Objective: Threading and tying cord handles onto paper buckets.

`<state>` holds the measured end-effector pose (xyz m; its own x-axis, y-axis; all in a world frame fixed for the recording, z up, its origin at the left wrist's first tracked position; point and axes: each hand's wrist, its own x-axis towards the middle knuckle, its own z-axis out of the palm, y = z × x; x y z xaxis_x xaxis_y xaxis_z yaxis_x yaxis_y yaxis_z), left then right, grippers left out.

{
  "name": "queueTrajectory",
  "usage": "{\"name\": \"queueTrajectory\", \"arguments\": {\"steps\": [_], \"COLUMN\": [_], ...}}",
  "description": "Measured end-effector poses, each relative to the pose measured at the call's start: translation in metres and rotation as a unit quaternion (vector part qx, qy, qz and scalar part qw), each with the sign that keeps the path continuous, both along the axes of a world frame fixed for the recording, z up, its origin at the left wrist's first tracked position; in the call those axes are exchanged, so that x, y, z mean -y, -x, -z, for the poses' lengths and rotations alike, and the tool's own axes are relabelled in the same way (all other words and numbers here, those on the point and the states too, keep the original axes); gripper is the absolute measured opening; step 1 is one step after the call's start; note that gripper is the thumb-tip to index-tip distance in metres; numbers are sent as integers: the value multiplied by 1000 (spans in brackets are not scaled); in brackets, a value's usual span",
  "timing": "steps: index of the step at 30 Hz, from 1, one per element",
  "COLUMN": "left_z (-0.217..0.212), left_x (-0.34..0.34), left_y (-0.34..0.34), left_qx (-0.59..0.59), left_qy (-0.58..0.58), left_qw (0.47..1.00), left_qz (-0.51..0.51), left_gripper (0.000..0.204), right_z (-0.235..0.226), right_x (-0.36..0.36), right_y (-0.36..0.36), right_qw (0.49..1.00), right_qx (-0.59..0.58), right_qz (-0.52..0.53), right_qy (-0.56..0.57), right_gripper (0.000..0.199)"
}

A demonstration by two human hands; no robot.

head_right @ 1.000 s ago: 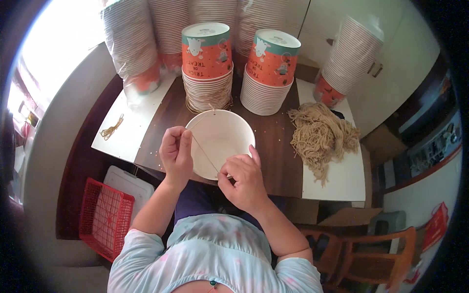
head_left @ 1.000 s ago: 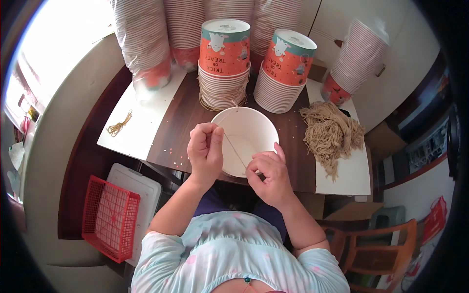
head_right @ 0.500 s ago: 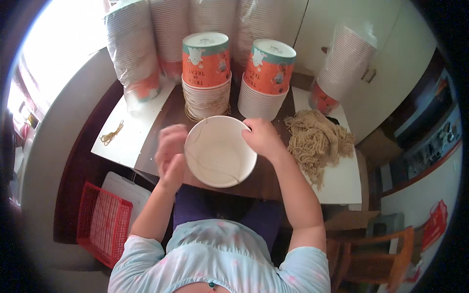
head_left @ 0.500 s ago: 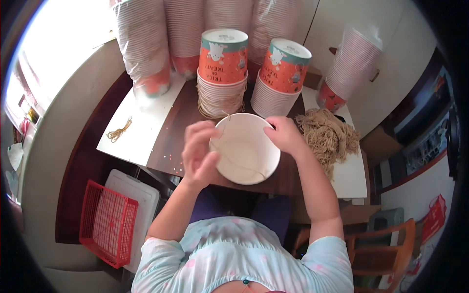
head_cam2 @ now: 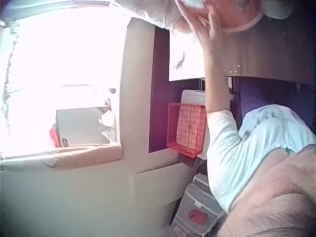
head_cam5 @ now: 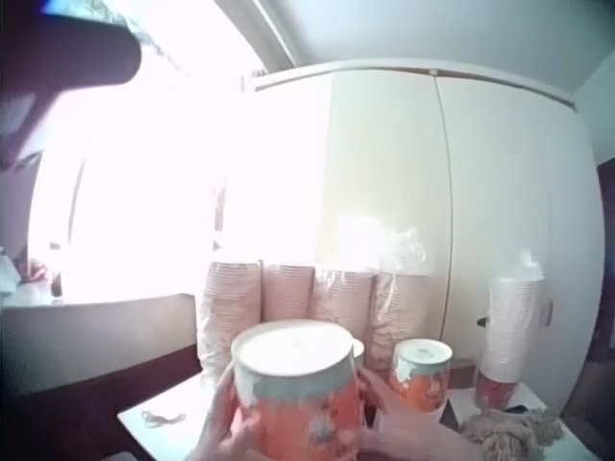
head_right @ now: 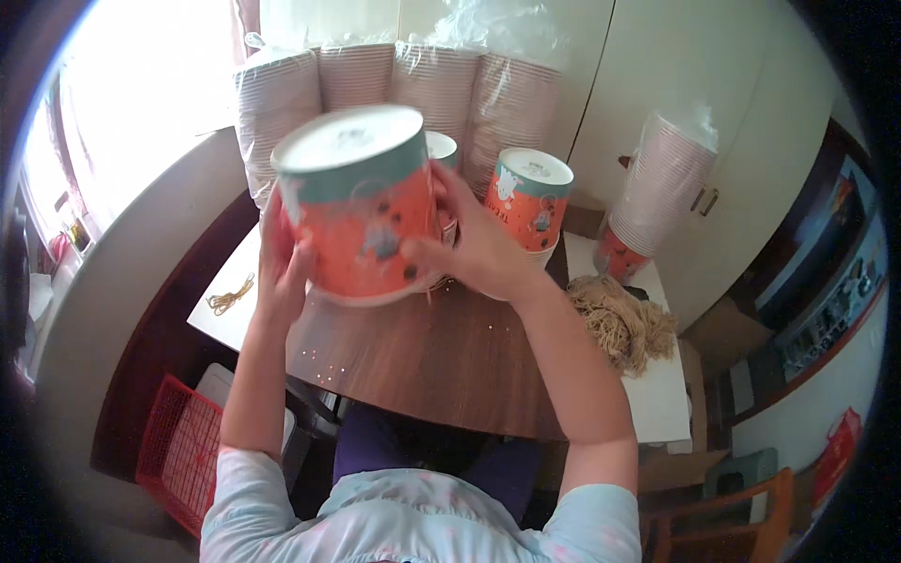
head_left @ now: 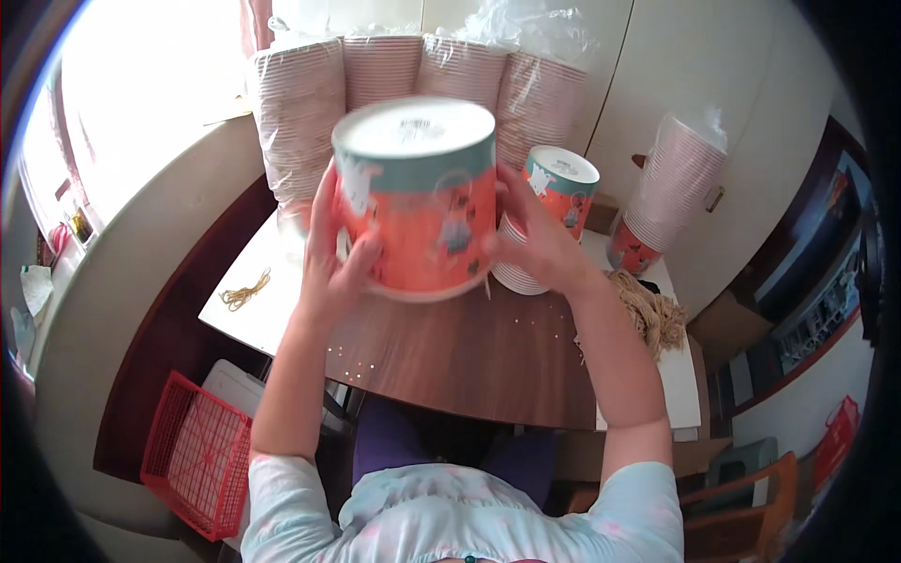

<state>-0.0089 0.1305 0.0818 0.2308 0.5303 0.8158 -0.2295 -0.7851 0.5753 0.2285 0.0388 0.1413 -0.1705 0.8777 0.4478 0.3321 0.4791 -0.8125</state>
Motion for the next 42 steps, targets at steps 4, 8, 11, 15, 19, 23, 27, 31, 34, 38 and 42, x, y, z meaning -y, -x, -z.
{"name": "queueTrajectory", "arguments": {"steps": [4, 8, 11, 15, 19, 23, 27, 31, 34, 38, 42], "left_z": [-33, -45, -16, 41, 72, 59, -40, -99, -96, -117, -91], "left_x": [-57, -101, -140, -151, -139, -89, 56, 128, 156, 171, 189], "left_y": [-32, -67, -97, -114, -103, -75, -54, -24, -45, -61, -78], "left_qx": [28, -33, -39, -119, -144, -301, -266, -313, -194, -238, -141], "left_qy": [-13, -36, -23, 31, 48, -31, -72, -173, -211, -252, -356], "left_qw": [999, 998, 999, 989, 988, 915, 960, 907, 952, 917, 922], "left_qz": [13, -25, -18, -77, -30, -266, 47, 221, 112, 197, 60], "left_gripper": [79, 83, 86, 87, 82, 68, 34, 26, 31, 38, 31], "right_z": [-34, -26, -7, 37, 74, 45, 28, 18, 0, -58, -102], "right_x": [-56, -119, -146, -140, -130, -72, -50, -83, -95, -78, -44], "right_y": [3, -41, -66, -68, -80, -74, -138, -158, -175, -205, -177], "right_qw": [991, 994, 991, 993, 922, 788, 696, 790, 818, 844, 791], "right_qx": [60, 31, 36, 12, 321, 371, 497, 437, 372, 322, 385], "right_qz": [99, 46, 46, 103, 209, 430, 482, 395, 402, 406, 443], "right_qy": [-67, -99, -120, 55, 56, -237, -190, -167, -176, -137, -174], "right_gripper": [104, 99, 88, 77, 66, 48, 45, 41, 41, 42, 37]}}
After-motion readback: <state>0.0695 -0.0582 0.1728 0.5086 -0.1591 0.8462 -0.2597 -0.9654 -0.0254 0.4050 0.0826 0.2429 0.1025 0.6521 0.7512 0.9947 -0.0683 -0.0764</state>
